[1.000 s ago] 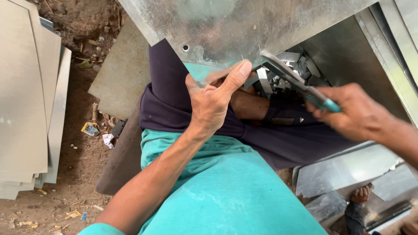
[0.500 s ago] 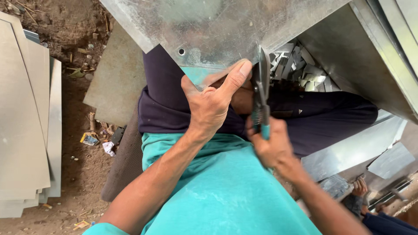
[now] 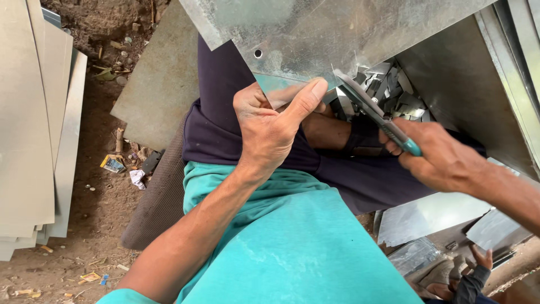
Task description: The person sits cross-legged on the ground and uses tin snips to cut a large rectangular metal sheet. They repeatedly trim the edges of the sheet, creating small metal scraps that fall onto the ground. The person adjusts the sheet's position on their lap periodically to access different sections for cutting.
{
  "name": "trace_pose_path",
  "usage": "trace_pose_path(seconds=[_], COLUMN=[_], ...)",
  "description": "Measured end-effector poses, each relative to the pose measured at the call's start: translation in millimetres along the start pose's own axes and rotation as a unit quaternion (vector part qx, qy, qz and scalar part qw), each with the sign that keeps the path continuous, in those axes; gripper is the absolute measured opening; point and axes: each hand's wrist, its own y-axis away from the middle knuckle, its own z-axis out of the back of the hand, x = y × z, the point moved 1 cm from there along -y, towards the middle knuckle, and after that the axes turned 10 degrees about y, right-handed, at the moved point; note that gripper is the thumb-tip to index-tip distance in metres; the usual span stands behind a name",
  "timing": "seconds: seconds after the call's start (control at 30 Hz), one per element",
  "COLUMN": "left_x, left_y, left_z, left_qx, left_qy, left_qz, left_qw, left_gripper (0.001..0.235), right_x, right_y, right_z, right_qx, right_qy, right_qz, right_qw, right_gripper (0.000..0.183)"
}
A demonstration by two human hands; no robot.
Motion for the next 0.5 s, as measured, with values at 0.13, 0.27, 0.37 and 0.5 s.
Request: trace_pose_path(seconds=[0.13, 0.27, 0.37, 0.5], left_x=[2.0, 5.5, 4.8, 3.2], left_y=[-0.9, -0.7, -2.5, -1.2], left_z=[0.6, 4.4, 7.3, 5.7], left_qx=[-0.001, 0.007, 0.009, 0.007], left_qy=[-0.005, -0.013, -0.014, -0.017], left_qz=[-0.001, -0.006, -0.013, -0.017], left_qw=[1.000, 1.000, 1.000, 1.000], left_gripper=[0.014, 0.012, 0.012, 0.013], right_x=[-18.7, -15.4, 20.9, 86.7], right_y=[-5.0, -6.2, 0.6, 14.9], right_z=[15.5, 15.8, -20.1, -84.3], right_qx=[0.029, 0.054, 0.055, -0.048], right_qy=[0.045, 0.095, -0.064, -0.332], right_qz=[-0.040, -0.064, -0.076, -0.029], right_qw=[0.998, 0.992, 0.994, 0.942], right_gripper=[0.017, 0.022, 0.037, 0.053])
